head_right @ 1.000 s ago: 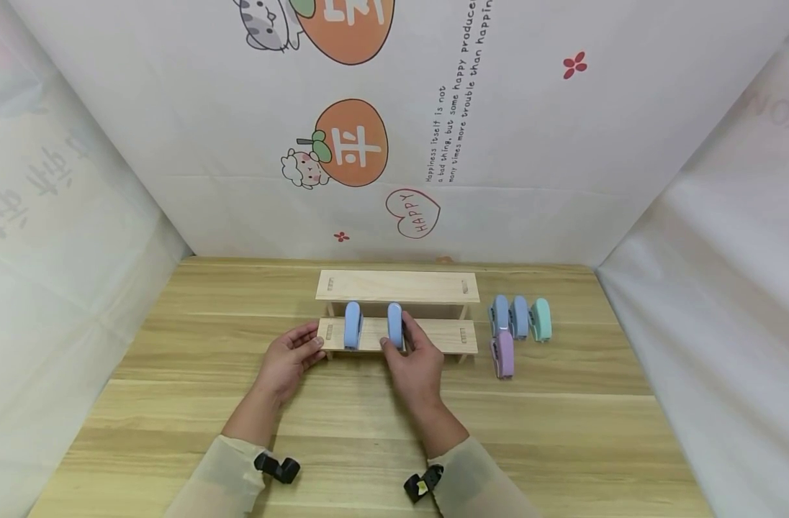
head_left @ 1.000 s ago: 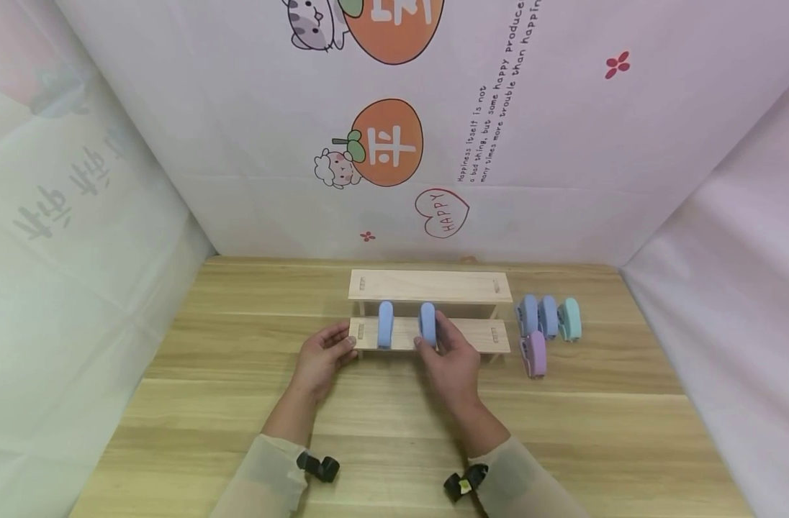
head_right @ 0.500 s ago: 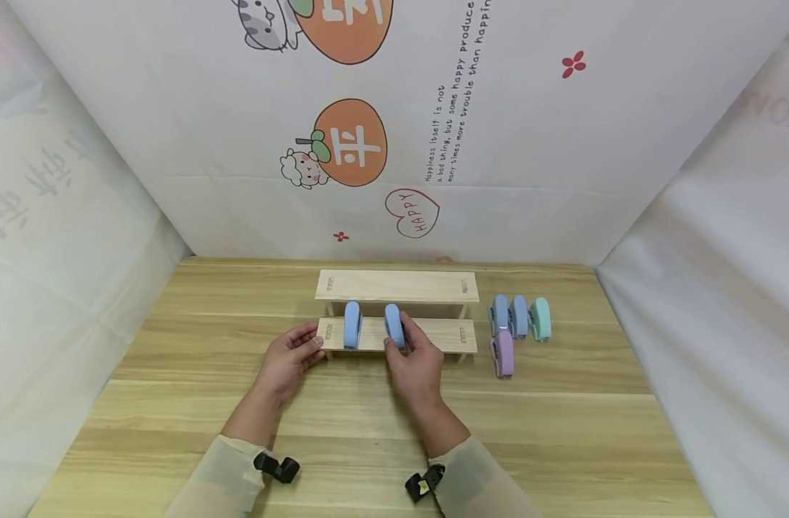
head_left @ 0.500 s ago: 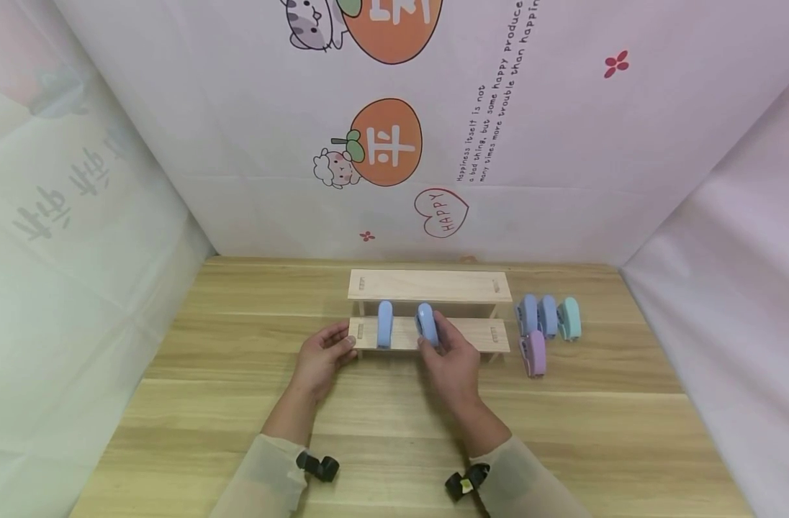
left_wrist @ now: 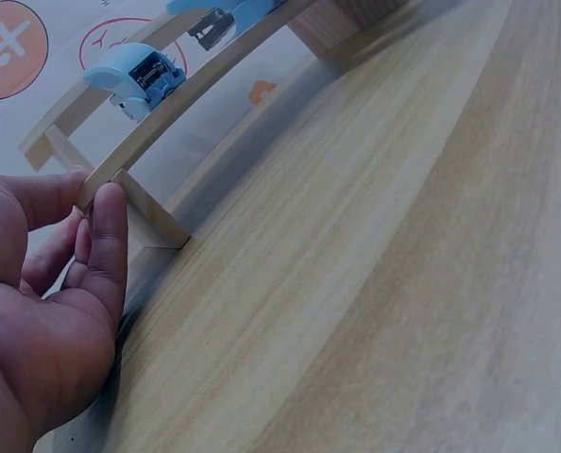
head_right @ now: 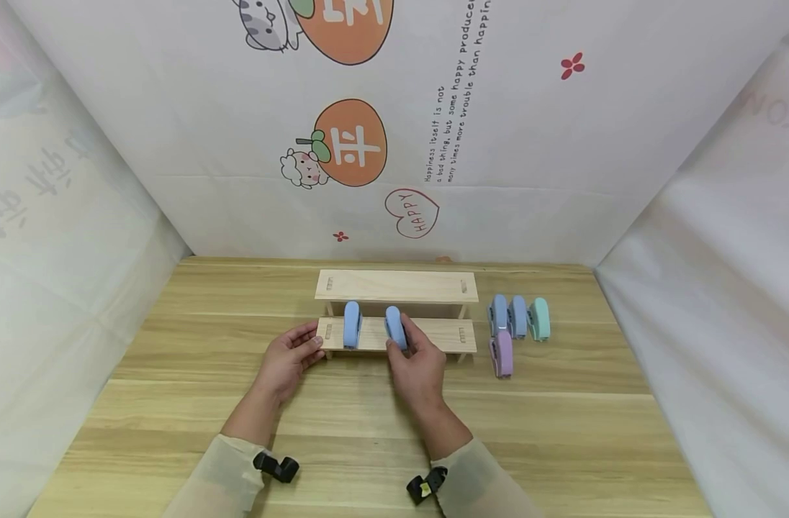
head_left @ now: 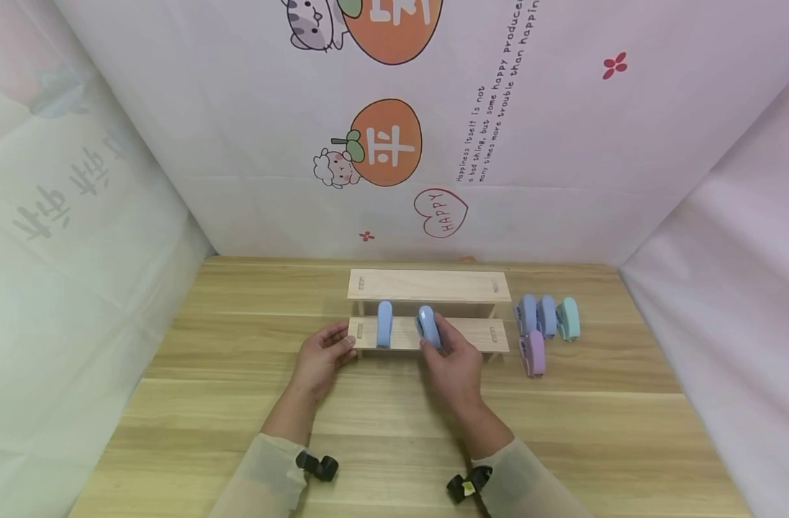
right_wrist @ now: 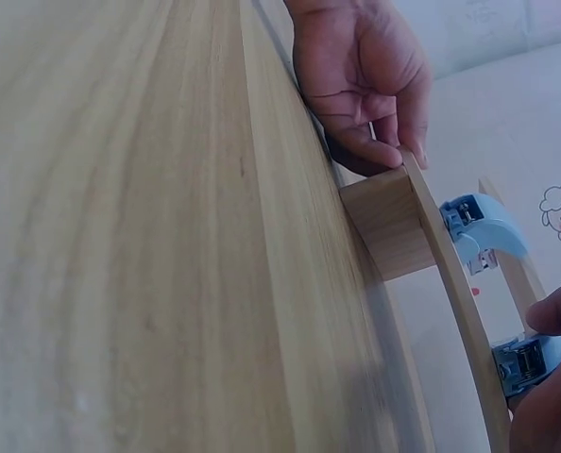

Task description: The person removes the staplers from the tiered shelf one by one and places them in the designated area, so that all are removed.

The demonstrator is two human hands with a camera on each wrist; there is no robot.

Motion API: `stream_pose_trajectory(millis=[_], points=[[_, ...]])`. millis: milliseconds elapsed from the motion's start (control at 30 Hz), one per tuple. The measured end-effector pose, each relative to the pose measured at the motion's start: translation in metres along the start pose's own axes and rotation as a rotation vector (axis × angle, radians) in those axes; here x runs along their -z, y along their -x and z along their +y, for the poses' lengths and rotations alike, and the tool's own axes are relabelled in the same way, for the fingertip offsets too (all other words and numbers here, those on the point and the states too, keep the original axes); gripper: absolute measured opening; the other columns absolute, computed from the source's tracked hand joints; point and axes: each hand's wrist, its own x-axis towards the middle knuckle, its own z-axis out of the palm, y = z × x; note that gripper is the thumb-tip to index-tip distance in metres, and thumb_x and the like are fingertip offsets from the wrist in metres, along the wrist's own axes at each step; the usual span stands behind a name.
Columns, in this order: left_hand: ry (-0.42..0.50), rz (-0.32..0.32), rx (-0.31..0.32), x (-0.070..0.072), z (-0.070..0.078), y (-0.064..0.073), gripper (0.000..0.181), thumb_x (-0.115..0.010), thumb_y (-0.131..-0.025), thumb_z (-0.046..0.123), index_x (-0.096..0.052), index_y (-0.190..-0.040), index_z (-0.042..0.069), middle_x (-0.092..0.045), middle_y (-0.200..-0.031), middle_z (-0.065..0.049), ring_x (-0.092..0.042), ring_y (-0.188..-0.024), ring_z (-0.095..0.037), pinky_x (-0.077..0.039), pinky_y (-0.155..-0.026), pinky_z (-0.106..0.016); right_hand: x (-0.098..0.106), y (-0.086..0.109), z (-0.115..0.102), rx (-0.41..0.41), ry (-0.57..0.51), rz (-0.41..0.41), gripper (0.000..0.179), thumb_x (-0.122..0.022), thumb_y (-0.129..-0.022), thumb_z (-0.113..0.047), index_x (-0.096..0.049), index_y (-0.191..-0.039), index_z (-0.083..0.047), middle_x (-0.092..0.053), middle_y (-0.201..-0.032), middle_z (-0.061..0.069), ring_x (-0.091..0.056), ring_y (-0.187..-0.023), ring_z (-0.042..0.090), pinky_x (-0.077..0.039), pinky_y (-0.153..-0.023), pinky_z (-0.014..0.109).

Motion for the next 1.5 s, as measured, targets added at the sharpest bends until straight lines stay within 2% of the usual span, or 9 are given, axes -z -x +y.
stream_pose_trajectory(millis=[200, 500, 1000, 1500], points=[[0.008, 0.01, -0.005, 0.0, -0.001, 0.001, 0.046, -0.072, -0.095, -0.002, -0.059, -0.139, -0.001, -0.059, -0.129, -0.016, -0.064, -0.107, -0.023, -0.063, -0.094, -0.032, 0.003, 0.002, 0.0, -0.039, 0.007, -0.003, 0.049, -0.074, -0.095, -0.006, -0.061, -0.142, -0.004, -0.059, -0.145, 0.014, -0.055, -0.135, 0.028, -0.052, -0.102, 0.023], [0.017, 0.01, -0.008, 0.0, -0.001, 0.001, 0.046, -0.073, -0.094, -0.002, -0.059, -0.138, -0.001, -0.057, -0.132, -0.016, -0.064, -0.108, -0.024, -0.063, -0.093, -0.032, 0.009, 0.004, -0.001, -0.051, -0.011, 0.003, 0.05, -0.074, -0.095, -0.006, -0.06, -0.143, -0.006, -0.058, -0.147, 0.012, -0.053, -0.137, 0.026, -0.051, -0.103, 0.023], [0.004, 0.017, 0.003, 0.0, 0.0, 0.003, 0.046, -0.073, -0.094, -0.002, -0.059, -0.139, 0.0, -0.062, -0.125, -0.016, -0.067, -0.102, -0.023, -0.063, -0.093, -0.033, 0.017, 0.002, -0.001, -0.021, -0.067, 0.049, 0.048, -0.075, -0.093, -0.002, -0.062, -0.139, -0.002, -0.059, -0.143, 0.019, -0.056, -0.134, 0.032, -0.052, -0.102, 0.023], [-0.008, 0.008, -0.003, -0.002, 0.0, 0.002, 0.046, -0.071, -0.096, -0.001, -0.058, -0.14, 0.001, -0.064, -0.128, -0.018, -0.069, -0.101, -0.022, -0.064, -0.091, -0.032, 0.029, -0.001, 0.002, -0.032, -0.065, 0.07, 0.049, -0.076, -0.093, -0.002, -0.063, -0.139, -0.003, -0.061, -0.142, 0.017, -0.058, -0.133, 0.032, -0.052, -0.102, 0.023]])
